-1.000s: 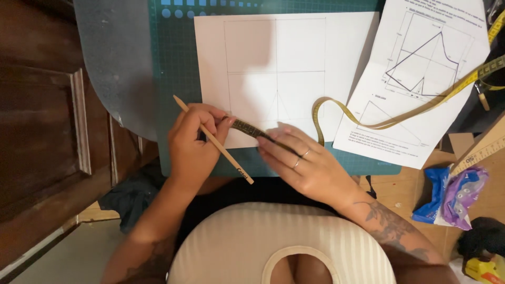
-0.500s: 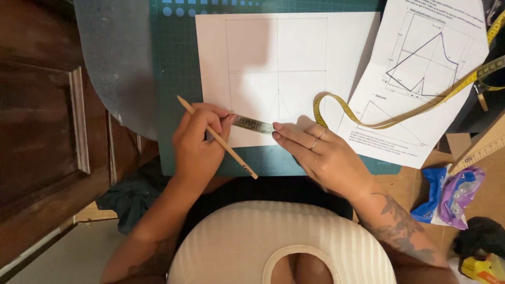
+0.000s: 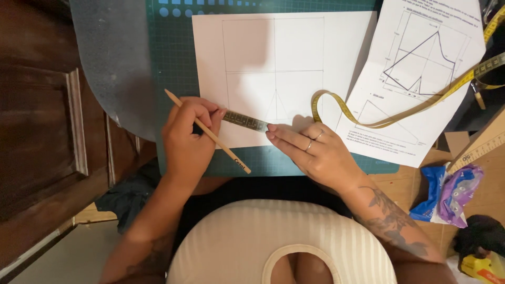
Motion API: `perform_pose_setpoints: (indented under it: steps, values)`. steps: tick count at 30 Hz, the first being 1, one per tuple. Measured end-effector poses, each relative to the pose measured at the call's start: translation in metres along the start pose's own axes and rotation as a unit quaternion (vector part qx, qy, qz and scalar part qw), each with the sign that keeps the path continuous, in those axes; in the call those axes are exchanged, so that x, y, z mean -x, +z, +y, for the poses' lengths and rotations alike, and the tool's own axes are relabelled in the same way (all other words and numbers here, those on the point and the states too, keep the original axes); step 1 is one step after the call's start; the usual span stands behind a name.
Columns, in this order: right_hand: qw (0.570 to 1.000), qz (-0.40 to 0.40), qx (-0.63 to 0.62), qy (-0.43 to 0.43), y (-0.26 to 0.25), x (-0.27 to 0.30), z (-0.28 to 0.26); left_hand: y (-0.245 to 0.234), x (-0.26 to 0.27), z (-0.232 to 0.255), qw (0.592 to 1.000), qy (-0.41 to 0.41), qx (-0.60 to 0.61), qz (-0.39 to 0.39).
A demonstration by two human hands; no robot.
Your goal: Drafting a sewing pattern on paper using a pencil and a measuring tape based on a reference diagram
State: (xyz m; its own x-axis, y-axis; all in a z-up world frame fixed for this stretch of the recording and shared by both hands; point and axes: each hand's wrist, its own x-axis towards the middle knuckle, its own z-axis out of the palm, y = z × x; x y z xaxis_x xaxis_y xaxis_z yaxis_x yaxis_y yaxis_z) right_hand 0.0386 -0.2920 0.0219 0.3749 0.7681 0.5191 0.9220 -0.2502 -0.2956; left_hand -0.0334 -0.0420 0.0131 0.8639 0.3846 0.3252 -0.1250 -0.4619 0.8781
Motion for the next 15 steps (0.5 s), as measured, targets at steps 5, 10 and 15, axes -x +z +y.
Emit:
perform_pose_setpoints:
  steps: [5, 10, 15]
  values:
    - [1.0, 0.002, -0.006, 0.005, -0.0011, -0.0028, -0.0005, -0.0004, 0.0002, -0.0025, 1.0, -0.007, 0.01, 0.0]
    - [1.0, 0.005, -0.007, 0.009, 0.0012, -0.0017, 0.001, -0.0022, 0.0016, -0.0043, 1.0, -0.02, 0.023, -0.002]
    - [1.0, 0.006, -0.016, 0.016, 0.0026, -0.0003, 0.0011, -0.0023, 0.0001, -0.003, 1.0, -0.019, 0.02, -0.001]
